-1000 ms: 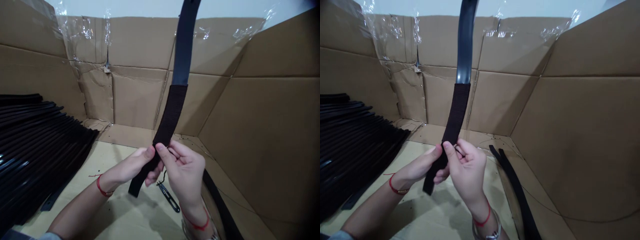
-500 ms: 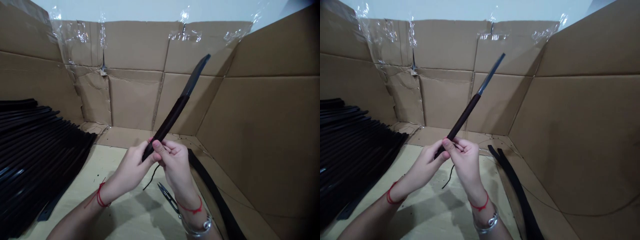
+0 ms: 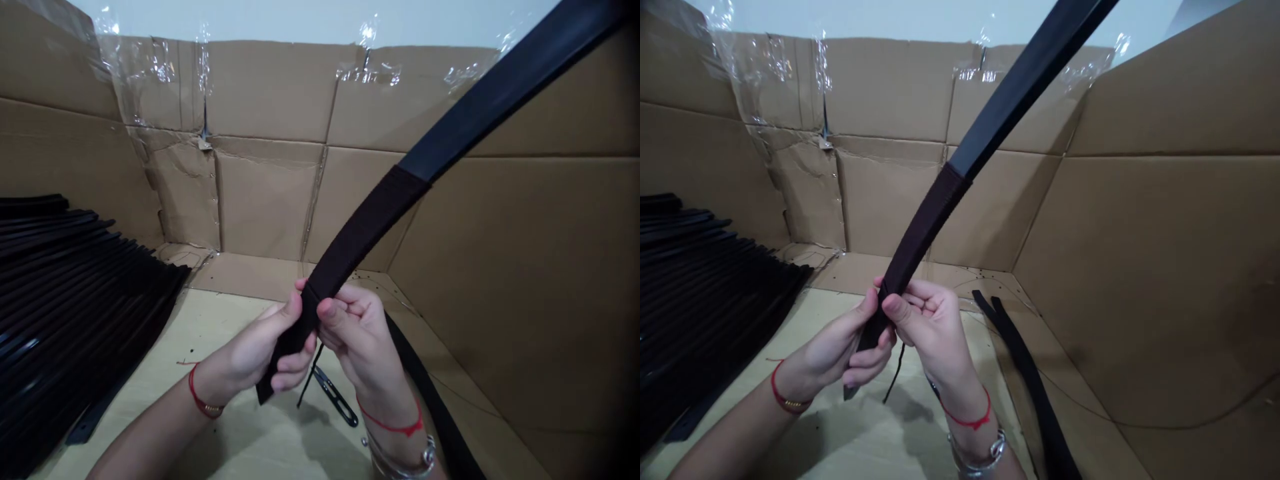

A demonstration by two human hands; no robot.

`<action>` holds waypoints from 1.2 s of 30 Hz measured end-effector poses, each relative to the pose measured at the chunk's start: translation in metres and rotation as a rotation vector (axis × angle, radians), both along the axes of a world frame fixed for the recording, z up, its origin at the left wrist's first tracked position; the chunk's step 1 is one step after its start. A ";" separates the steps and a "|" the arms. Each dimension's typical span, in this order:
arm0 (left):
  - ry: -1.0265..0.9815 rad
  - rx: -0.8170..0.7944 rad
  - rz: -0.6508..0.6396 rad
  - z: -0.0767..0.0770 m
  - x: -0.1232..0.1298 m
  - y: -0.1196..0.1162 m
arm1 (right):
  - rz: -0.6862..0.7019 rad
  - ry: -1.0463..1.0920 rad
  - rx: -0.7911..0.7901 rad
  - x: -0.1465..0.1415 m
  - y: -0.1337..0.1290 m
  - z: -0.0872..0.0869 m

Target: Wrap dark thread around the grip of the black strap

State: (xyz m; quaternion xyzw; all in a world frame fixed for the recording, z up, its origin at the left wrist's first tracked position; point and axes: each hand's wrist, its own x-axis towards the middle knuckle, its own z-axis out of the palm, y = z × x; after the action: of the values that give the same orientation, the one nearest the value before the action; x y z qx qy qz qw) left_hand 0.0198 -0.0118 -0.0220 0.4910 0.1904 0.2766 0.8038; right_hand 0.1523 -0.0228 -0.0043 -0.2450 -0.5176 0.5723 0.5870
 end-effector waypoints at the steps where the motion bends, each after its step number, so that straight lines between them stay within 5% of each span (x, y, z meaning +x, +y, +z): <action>1: 0.023 0.025 0.001 0.000 0.000 0.001 | -0.053 0.003 0.016 -0.001 0.000 0.000; 4: 0.137 0.266 0.341 0.000 0.001 0.001 | -0.258 -0.024 0.050 -0.005 0.003 -0.002; 6: 0.158 0.390 0.508 0.002 0.000 -0.001 | -0.275 -0.043 0.037 -0.005 0.005 -0.003; 9: 0.045 0.259 0.222 0.003 -0.002 -0.003 | -0.095 -0.075 0.032 0.001 0.005 -0.002; 11: -0.043 0.163 0.032 0.002 -0.003 -0.002 | -0.111 -0.099 0.070 0.002 0.003 -0.001; 14: 0.016 0.257 0.275 0.001 0.000 -0.002 | -0.323 -0.117 0.157 -0.001 0.002 0.000; 16: 0.072 0.295 0.460 0.001 0.001 -0.004 | -0.282 -0.122 0.171 -0.003 0.002 0.000; 17: 0.068 0.259 0.447 0.001 0.000 -0.005 | -0.215 -0.121 0.161 -0.003 0.002 0.000; 22: -0.092 -0.028 -0.096 -0.001 -0.008 -0.003 | -0.114 -0.158 0.131 0.008 -0.001 0.004; 26: -0.123 -0.068 -0.355 -0.004 -0.012 0.005 | 0.028 -0.095 0.114 0.010 -0.001 0.004; 28: -0.038 0.027 -0.206 -0.002 -0.012 0.006 | -0.031 -0.090 0.116 0.007 0.001 0.002; 32: 0.205 0.407 0.453 0.004 -0.010 0.001 | -0.263 -0.089 0.192 0.001 0.006 0.000; 36: 0.175 0.382 0.393 0.003 -0.008 -0.004 | -0.185 -0.043 0.140 0.000 0.011 0.000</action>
State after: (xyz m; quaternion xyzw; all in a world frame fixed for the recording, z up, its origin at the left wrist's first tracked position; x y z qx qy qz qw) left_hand 0.0116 -0.0159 -0.0194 0.6094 0.2950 0.4144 0.6082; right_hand 0.1524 -0.0118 -0.0038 -0.2625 -0.5439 0.4728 0.6417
